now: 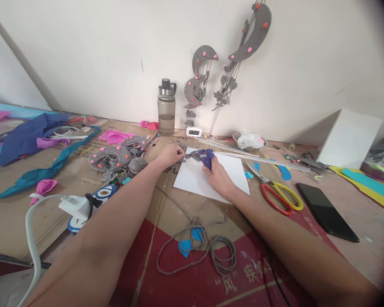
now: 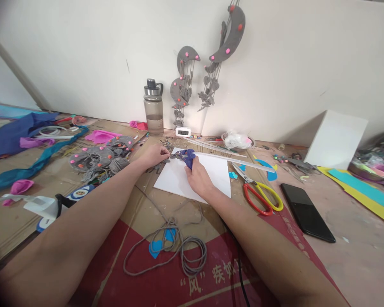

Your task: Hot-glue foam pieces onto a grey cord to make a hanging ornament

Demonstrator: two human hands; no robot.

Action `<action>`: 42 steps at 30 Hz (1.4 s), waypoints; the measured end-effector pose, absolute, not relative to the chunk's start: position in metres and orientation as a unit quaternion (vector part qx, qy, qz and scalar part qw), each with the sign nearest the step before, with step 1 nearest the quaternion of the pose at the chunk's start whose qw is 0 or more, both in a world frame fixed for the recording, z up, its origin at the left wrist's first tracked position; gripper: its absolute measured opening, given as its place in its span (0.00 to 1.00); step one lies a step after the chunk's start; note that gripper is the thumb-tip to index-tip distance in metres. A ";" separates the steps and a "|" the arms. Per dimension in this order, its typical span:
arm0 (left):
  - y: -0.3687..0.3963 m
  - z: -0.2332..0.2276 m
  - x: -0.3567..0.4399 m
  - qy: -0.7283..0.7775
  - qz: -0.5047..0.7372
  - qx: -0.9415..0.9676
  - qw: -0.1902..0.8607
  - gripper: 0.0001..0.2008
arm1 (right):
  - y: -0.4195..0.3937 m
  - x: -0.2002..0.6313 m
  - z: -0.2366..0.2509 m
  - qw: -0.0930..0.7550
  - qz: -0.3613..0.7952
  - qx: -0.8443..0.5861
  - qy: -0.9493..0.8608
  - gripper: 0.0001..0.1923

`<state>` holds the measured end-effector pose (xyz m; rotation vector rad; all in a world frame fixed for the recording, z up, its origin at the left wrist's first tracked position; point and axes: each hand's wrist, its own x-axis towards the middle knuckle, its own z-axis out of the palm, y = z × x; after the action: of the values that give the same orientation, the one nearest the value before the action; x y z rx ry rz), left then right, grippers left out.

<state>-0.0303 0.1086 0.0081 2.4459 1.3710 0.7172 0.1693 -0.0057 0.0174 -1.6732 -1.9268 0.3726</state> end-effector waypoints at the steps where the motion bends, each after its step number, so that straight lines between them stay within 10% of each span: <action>1: 0.109 0.008 -0.030 0.471 0.245 0.839 0.123 0.11 | -0.006 0.169 0.018 0.279 0.142 -0.622 -0.718 0.20; 42: 0.108 0.008 -0.030 0.472 0.246 0.836 0.132 0.10 | -0.007 0.165 0.020 0.257 0.124 -0.642 -0.712 0.21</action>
<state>-0.0301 0.1084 0.0081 2.4265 1.3711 0.7125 0.1652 -0.0070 0.0204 -1.7412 -1.9309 0.3352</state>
